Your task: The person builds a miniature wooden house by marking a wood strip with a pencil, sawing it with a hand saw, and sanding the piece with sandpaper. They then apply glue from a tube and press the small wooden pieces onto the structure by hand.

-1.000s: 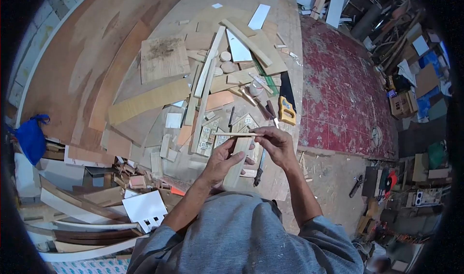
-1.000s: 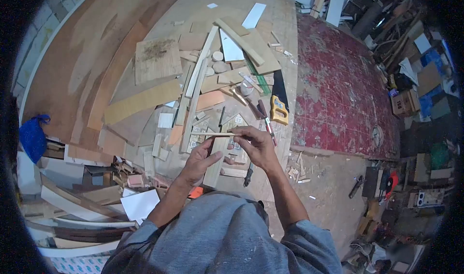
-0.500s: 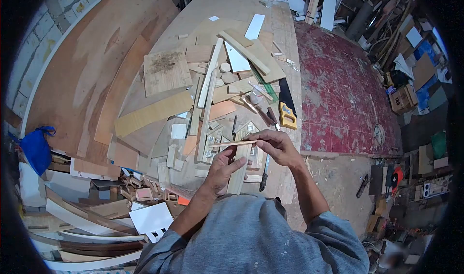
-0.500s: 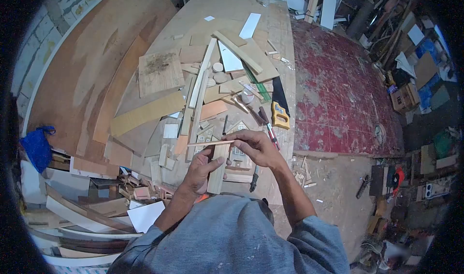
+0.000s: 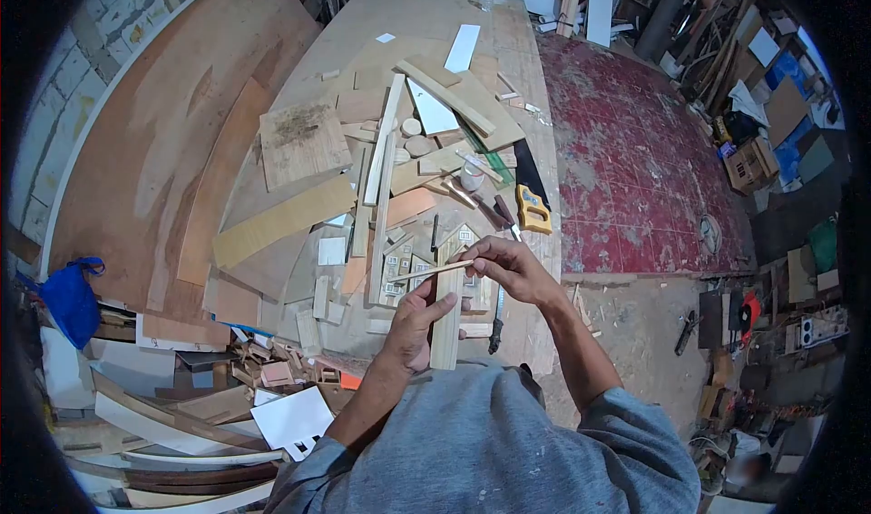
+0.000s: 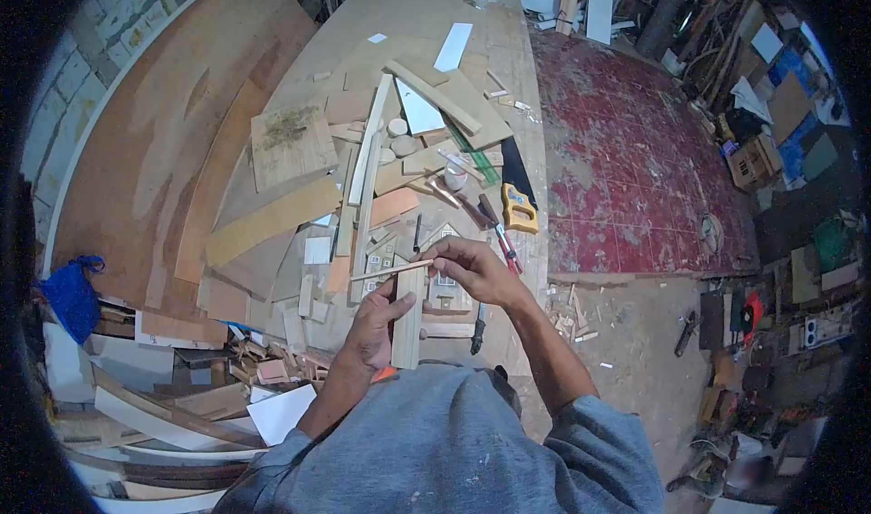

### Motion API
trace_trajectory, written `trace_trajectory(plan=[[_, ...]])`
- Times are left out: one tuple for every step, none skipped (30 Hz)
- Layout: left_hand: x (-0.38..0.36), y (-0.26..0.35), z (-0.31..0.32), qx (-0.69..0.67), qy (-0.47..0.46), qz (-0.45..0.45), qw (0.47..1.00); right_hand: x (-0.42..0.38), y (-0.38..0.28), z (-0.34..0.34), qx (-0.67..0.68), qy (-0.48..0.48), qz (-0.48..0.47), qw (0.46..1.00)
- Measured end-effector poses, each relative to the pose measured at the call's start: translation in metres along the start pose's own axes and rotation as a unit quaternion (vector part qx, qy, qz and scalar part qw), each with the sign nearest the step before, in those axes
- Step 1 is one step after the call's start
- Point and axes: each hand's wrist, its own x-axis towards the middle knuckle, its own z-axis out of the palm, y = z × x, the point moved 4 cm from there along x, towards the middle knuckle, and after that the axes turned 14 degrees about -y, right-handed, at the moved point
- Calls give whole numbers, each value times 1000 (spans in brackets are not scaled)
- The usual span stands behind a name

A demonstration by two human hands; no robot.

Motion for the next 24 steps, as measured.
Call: trace_trajectory(plan=[[-1, -1, 0, 1, 1, -1, 1000, 0, 0, 1, 1, 0, -1, 1000], [-1, -1, -1, 3, 3, -4, 1000, -1, 0, 2, -5, -2, -3, 1000], [-1, -2, -1, 4, 5, -8, 1000, -1, -1, 2, -10, -3, -6, 1000], [-2, -3, -1, 5, 5, -8, 1000, -2, 0, 4, -10, -3, -6, 1000], [-2, -5, -2, 6, 6, -12, 1000, -2, 1, 5, -5, -3, -5, 1000], [-3, -6, -1, 8, 6, -14, 1000, -1, 2, 6, -2, -3, -5, 1000], [-3, -7, 0, 8, 7, -13, 1000, -2, 3, 7, -2, -4, -5, 1000], [-4, -8, 1, 3, 7, -8, 1000, -2, 4, 7, 1, -6, -3, 1000], [-5, -9, 2, -2, 8, -2, 1000, -3, 5, 8, 3, -8, -1, 1000], [-6, -10, 2, -2, 8, -1, 1000, -3, 5, 9, 3, -9, -1, 1000], [-7, -11, 1, 2, 18, -2, 1000, -4, 6, 10, 5, -9, -2, 1000], [-8, -13, -1, 5, 27, -3, 1000, -5, 6, 12, 7, -10, -2, 1000], [-9, -15, -3, 4, 28, -4, 1000, -7, 8, 13, 7, -10, 0, 1000], [-10, -16, -5, 3, 18, -10, 1000, -7, 10, 13, 6, -9, 0, 1000], [-10, -18, -7, 1, 9, -17, 1000, -8, 12, 13, 4, -7, 1, 1000], [-10, -20, -8, 0, 10, -17, 1000, -8, 12, 13, 4, -8, 2, 1000], [-10, -21, -9, -4, 9, -15, 1000, -9, 13, 13, 5, -7, 1, 1000], [-9, -22, -9, -7, 8, -13, 1000, -9, 13, 13, 6, -5, 1, 1000], [-9, -23, -8, -8, 8, -13, 1000, -10, 12, 13, 6, -5, 1, 1000], [-9, -23, -8, -9, 15, -16, 1000, -10, 11, 14, -2, -2, 5, 1000], [-10, -23, -8, -10, 23, -18, 1000, -10, 10, 14, -10, -1, 9, 1000], [-10, -23, -7, -11, 24, -18, 999, -9, 11, 13, -9, -1, 9, 1000], [-10, -23, -6, -6, 33, -26, 999, -9, 12, 12, -11, -5, 16, 1000], [-10, -23, -6, 0, 41, -33, 999, -9, 13, 10, -13, -7, 23, 1000]])
